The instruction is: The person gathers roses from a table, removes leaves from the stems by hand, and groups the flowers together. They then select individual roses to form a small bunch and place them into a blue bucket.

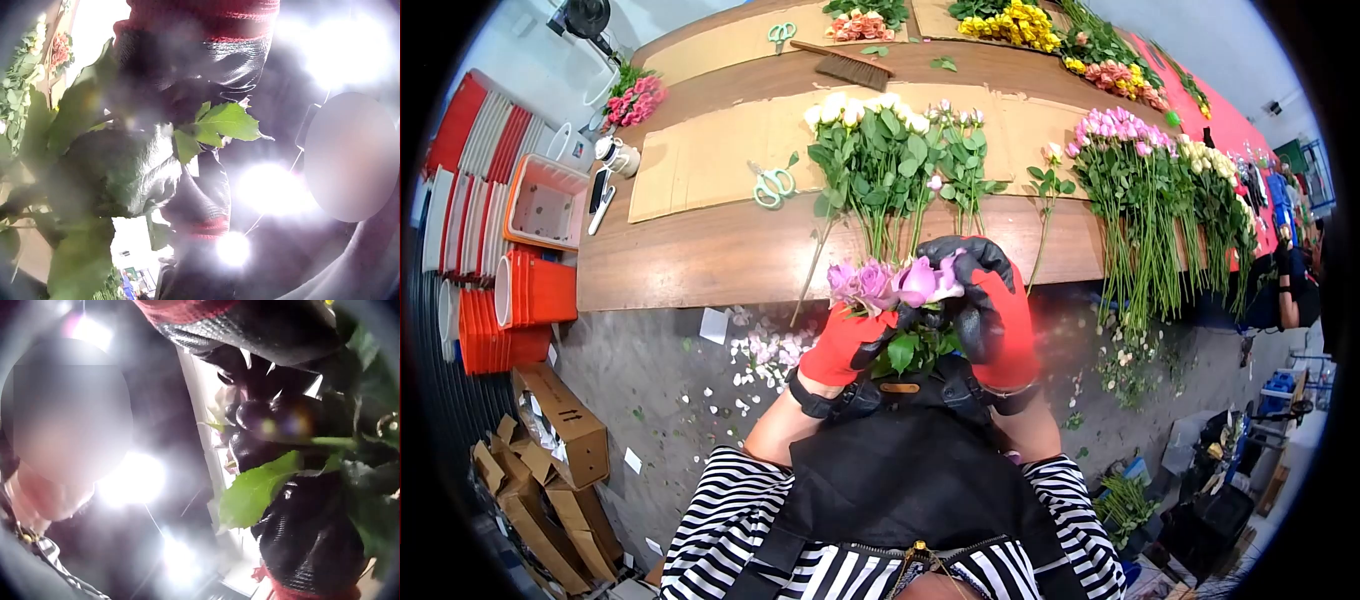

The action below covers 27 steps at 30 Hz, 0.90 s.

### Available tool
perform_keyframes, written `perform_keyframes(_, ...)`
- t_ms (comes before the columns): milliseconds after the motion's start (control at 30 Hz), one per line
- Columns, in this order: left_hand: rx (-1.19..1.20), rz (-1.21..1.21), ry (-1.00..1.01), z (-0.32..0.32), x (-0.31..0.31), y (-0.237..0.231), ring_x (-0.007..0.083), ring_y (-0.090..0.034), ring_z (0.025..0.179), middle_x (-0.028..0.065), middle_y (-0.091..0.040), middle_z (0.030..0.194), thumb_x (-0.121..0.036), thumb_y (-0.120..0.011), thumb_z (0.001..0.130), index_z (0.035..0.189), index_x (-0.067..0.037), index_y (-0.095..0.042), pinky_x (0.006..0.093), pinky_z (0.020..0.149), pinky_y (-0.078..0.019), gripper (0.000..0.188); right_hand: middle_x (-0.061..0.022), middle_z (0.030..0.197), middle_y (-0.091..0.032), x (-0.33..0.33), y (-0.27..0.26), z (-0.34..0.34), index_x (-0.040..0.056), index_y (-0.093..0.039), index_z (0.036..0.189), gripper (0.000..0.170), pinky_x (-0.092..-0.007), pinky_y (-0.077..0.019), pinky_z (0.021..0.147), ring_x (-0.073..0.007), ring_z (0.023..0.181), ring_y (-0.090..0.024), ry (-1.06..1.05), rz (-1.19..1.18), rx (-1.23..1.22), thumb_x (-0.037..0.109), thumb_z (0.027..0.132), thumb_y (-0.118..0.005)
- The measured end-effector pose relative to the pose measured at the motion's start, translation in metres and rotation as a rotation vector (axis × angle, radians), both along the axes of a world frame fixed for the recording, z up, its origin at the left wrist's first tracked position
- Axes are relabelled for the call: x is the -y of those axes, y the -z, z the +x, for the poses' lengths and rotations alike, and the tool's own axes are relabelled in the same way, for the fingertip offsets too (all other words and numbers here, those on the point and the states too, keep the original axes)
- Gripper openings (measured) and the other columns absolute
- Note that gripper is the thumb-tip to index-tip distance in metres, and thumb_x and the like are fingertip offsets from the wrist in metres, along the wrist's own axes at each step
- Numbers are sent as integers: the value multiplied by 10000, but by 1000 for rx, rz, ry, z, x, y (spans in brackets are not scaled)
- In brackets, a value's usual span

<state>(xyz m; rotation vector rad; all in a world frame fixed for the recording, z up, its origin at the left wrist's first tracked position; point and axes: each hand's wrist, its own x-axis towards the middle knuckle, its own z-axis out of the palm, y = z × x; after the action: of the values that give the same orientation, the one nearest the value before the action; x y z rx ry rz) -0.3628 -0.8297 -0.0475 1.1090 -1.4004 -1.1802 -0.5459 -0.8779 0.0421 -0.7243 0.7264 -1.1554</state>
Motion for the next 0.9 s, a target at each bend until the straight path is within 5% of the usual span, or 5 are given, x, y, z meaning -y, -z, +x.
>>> perform_keyframes(200,-447,124,53,-7,13,-30,158,-585,994,42,-630,1128,-107,-586,921,1281,-58,-574,328,873,-450,363,-142,1104,-625,5,11,-20,-53,-576,1097,236,-313,-455,888,-176,957,-579,30,-139,19,81,905,-545)
perform_keyframes(433,-506,325,-82,-25,21,-35,151,-613,983,63,-645,1090,-49,-609,902,1223,-25,-571,314,858,-491,324,-153,1240,-580,-8,-25,-25,47,-676,1008,358,-499,-344,1056,-380,1255,-448,217,-955,-918,100,662,-751)
perform_keyframes(600,-368,217,-100,-36,10,-47,169,-601,1037,76,-623,1154,-68,-644,896,1344,-18,-456,308,883,-492,488,-138,1297,-517,-14,-26,7,84,-603,1114,510,-542,-278,1045,-389,1255,-410,333,-863,-1324,297,698,-807)
perform_keyframes(767,105,-218,-158,-37,11,-38,173,-534,1131,117,-541,1280,-1,-588,880,1446,-26,-339,327,959,-440,619,-134,1306,-506,-11,-6,10,66,-576,1169,555,-513,-280,1047,-379,1246,-414,339,-778,-1236,288,708,-789)
perform_keyframes(900,-88,39,-114,-33,12,-49,227,-550,1141,148,-540,1284,37,-530,882,1442,-20,-347,328,963,-435,592,-125,1288,-537,-4,8,2,63,-564,1205,548,-496,-283,1053,-357,1215,-457,260,-783,-994,191,712,-765)
